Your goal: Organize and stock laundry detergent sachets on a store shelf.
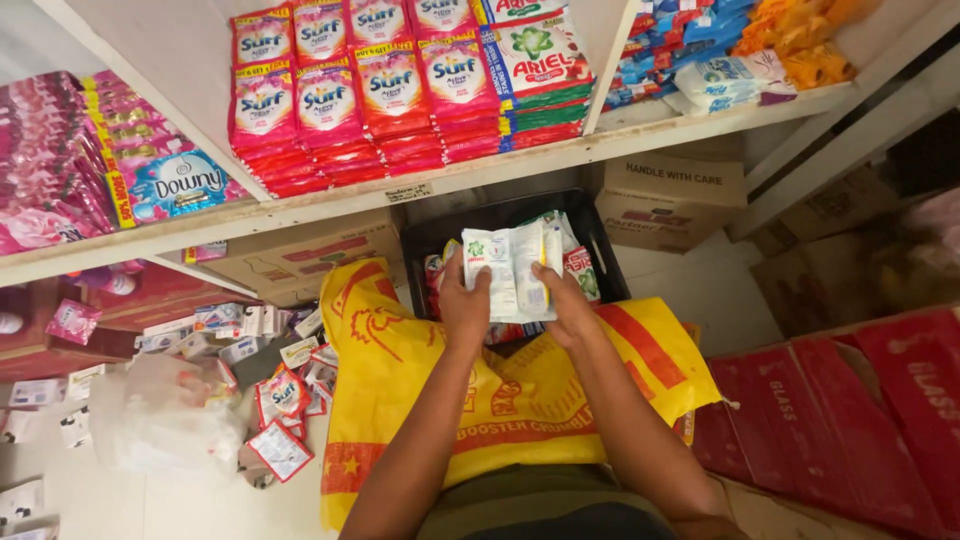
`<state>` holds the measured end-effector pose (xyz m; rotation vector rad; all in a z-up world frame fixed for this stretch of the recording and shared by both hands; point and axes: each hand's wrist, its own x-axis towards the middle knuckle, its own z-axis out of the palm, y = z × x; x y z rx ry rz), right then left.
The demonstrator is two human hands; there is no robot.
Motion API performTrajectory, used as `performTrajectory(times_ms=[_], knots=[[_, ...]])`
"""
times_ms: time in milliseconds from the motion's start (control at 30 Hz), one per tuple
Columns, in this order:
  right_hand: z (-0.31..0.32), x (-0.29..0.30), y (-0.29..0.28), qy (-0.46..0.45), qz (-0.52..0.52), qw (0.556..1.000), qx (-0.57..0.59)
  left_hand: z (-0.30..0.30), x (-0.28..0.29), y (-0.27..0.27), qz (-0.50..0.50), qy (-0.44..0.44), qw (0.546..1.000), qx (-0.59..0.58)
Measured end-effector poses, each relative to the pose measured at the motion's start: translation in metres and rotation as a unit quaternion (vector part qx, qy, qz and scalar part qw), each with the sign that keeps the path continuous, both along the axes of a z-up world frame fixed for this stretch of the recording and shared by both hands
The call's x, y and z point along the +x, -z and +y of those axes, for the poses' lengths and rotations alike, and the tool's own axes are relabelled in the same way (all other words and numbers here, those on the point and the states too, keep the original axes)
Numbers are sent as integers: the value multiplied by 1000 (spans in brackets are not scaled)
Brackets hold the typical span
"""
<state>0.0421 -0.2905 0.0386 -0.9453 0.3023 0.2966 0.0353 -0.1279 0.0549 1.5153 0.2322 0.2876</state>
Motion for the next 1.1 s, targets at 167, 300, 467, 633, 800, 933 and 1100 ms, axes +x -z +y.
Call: performTrajectory(times_ms=[167,300,467,633,800,933,1100], knots=[[5,-1,-1,15,-16,999,29,-7,-3,8,-98,-10,953,286],[5,11,53,62,5,998,-17,-16,2,29,67,149,987,-6],[-7,16,77,4,-6,998,-56,-2,7,90,159,137,975,-74],[-65,66,144,-25,6,983,-182,27,9,105,211,50,961,-171],[-78,75,99,-32,-158,807,-568,45,3,53,198,110,926,-301],[-39,55,87,-69,-125,886,-442,31,-7,-2,168,147,913,-343],[-1,13,30,-113,-4,990,81,28,-5,13,125,167,948,-240]])
